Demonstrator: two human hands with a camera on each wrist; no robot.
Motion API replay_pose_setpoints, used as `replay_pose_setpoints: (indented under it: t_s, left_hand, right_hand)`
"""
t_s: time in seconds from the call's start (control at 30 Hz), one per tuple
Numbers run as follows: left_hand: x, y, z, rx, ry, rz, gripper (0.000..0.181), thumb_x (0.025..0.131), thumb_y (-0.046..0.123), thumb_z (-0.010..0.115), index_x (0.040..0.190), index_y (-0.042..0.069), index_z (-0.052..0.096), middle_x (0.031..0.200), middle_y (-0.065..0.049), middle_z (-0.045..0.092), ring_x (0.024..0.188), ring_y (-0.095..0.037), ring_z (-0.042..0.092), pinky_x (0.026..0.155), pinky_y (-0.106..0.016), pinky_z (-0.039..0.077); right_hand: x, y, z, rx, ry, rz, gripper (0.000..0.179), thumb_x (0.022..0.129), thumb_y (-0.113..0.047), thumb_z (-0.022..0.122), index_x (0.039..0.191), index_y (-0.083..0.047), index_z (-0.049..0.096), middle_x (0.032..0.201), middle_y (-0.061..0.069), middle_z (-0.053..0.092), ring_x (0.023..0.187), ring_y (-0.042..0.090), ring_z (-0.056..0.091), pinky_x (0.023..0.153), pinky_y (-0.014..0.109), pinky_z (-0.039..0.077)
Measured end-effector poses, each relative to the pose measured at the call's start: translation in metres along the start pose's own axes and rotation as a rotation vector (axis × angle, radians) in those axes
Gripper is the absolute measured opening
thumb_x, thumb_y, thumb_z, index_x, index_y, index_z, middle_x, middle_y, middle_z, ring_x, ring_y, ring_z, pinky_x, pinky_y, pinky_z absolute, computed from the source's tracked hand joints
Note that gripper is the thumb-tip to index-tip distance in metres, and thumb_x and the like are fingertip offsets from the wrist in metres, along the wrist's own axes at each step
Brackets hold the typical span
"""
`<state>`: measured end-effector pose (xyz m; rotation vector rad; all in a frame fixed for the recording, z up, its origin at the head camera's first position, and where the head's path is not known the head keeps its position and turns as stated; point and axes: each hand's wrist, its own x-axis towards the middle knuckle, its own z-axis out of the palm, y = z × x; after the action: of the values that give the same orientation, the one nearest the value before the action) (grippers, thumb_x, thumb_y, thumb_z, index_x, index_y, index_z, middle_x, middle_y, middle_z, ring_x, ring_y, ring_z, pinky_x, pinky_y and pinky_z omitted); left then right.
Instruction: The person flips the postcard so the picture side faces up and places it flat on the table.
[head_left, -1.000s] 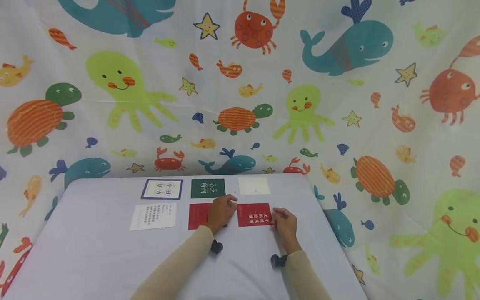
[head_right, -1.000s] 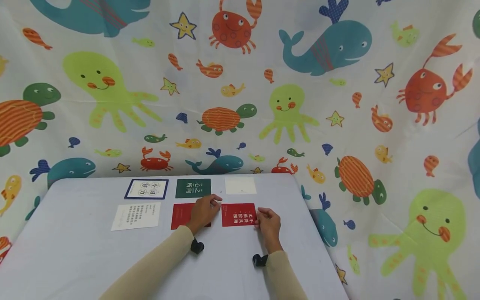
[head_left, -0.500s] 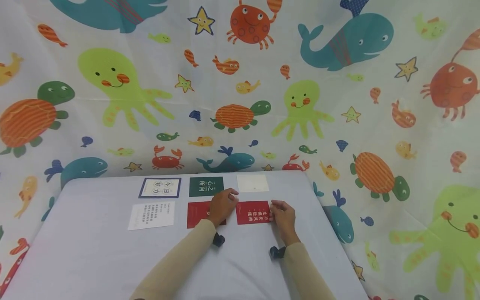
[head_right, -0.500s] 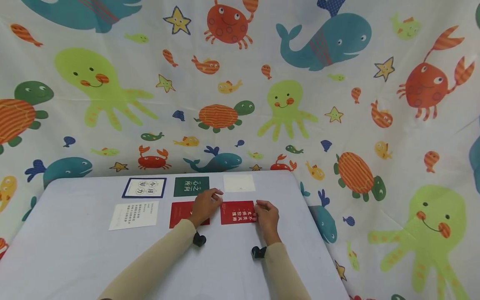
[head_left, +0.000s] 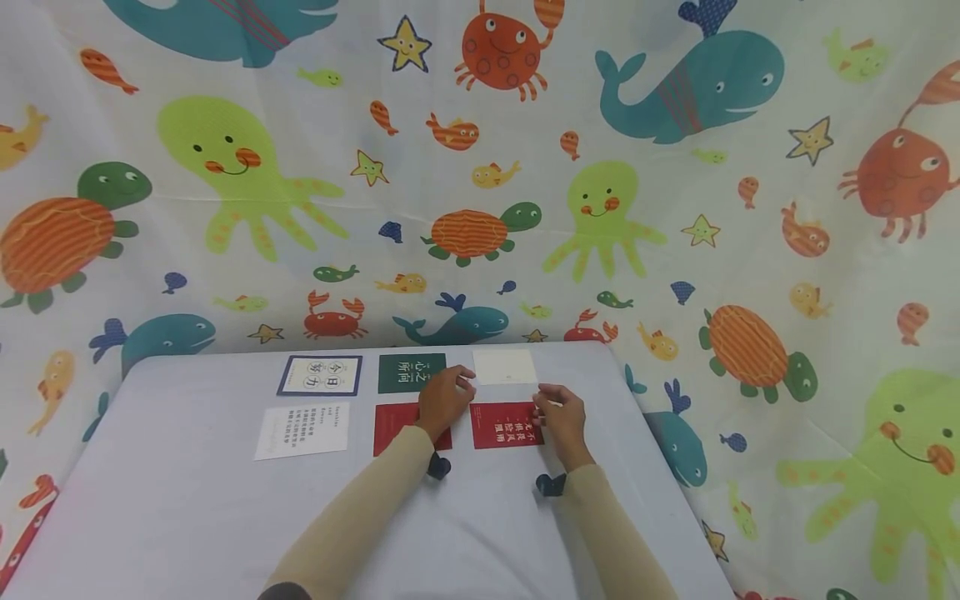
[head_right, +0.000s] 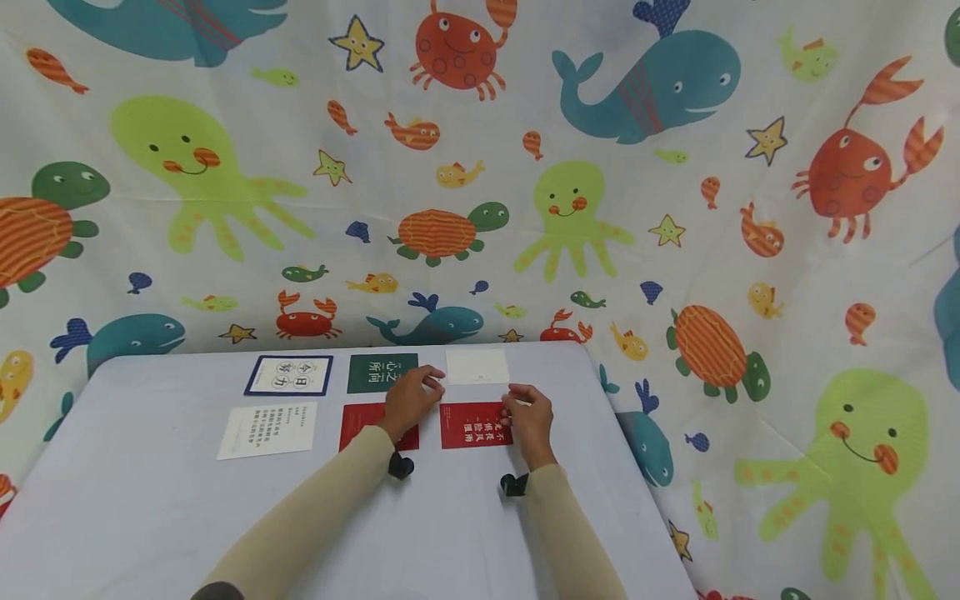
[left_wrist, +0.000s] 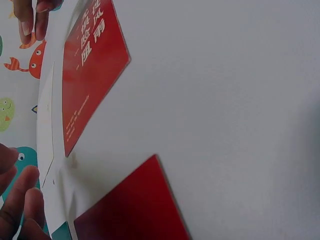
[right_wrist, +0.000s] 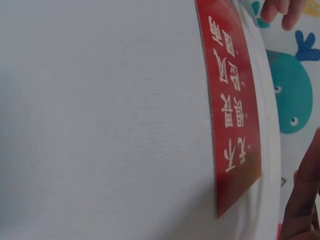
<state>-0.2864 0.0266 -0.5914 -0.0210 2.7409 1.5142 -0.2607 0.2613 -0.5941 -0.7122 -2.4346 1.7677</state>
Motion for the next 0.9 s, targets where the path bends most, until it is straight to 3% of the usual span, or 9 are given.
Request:
replay_pose_setpoints:
  t_s: [0.47,0.9]
  left_hand:
    - [0.013,0.004,-0.001,0.006,0.001,-0.006,0.035,0.091,0.023,0.083,0.124,0.018,0.073,0.116,-0.006,0.079,0.11,-0.028,0.073,0.1,-0.056,0.059]
    - [0.027,-0.003,-0.003,0.025,-0.006,-0.015,0.036,0.092,0.022,0.083,0.126,0.016,0.073,0.122,-0.006,0.079,0.115,-0.029,0.074,0.105,-0.057,0.056]
  right_hand:
    - [0.016,-0.02,0.008,0.014,-0.042,-0.01,0.038,0.1,-0.021,0.074,0.137,-0.014,0.068,0.129,0.011,0.067,0.095,0.022,0.075,0.075,0.029,0.063]
    - [0.027,-0.025,0.018,0.009,-0.061,0.01,0.04,0.1,-0.025,0.075,0.139,-0.019,0.067,0.143,0.008,0.066,0.106,0.024,0.077,0.085,0.03,0.064]
